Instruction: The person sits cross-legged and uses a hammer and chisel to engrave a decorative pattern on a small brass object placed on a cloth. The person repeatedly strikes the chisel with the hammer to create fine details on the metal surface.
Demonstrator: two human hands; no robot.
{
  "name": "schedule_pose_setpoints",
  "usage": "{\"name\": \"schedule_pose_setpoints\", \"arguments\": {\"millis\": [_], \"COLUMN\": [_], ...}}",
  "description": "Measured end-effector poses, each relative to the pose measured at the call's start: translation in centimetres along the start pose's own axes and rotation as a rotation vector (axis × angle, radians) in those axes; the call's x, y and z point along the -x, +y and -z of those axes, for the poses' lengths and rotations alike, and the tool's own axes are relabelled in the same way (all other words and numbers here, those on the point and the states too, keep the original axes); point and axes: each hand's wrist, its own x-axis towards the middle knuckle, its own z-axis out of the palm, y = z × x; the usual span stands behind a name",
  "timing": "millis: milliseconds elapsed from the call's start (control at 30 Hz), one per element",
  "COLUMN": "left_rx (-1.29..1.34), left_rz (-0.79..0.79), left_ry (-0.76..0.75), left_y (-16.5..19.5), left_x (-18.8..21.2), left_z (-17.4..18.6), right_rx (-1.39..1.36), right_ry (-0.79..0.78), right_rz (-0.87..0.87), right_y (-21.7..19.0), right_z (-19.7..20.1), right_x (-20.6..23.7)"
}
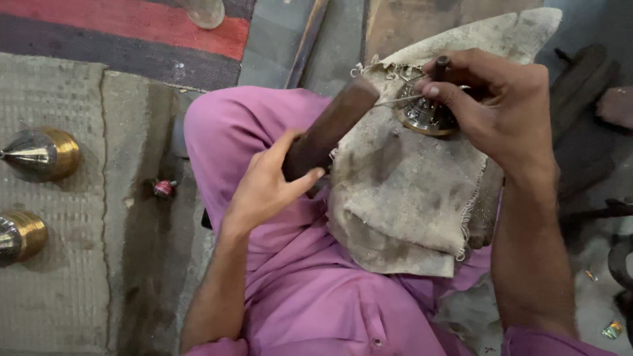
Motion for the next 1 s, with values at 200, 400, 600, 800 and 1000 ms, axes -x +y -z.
{"name": "schedule_pose_setpoints", "arguments": {"millis": [200,400,600,800,1000], "left_rx": [0.041,-0.055,-0.116,-0.809,-0.901], "left_rz": [-0.074,-0.183,-0.28,-0.15,-0.345], "left_ry": [0.075,0.131,0.125,0.109,0.28], "left_y": [1.0,2.0,3.7,4.7,4.0], "left_x": [-1.3,-2.8,-4.4,-5.7,-5.8], "left_z": [-1.1,-1.0,-0.1,0.1,-0.4], "right_rx": [0.079,0.045,0.034,0.117,0.098], "right_ry": [-0.007,-0.021,-0.019,-0.048,-0.04], "right_rz": [0.009,0.051,0.056,0.025,0.057], "right_y": [-0.4,-1.0,-0.7,0.7,0.7], "right_z": [0.0,0.2,0.5,0.8,1.0], "right_x": [-0.1,-0.6,-0.2,0.3,0.2]}}
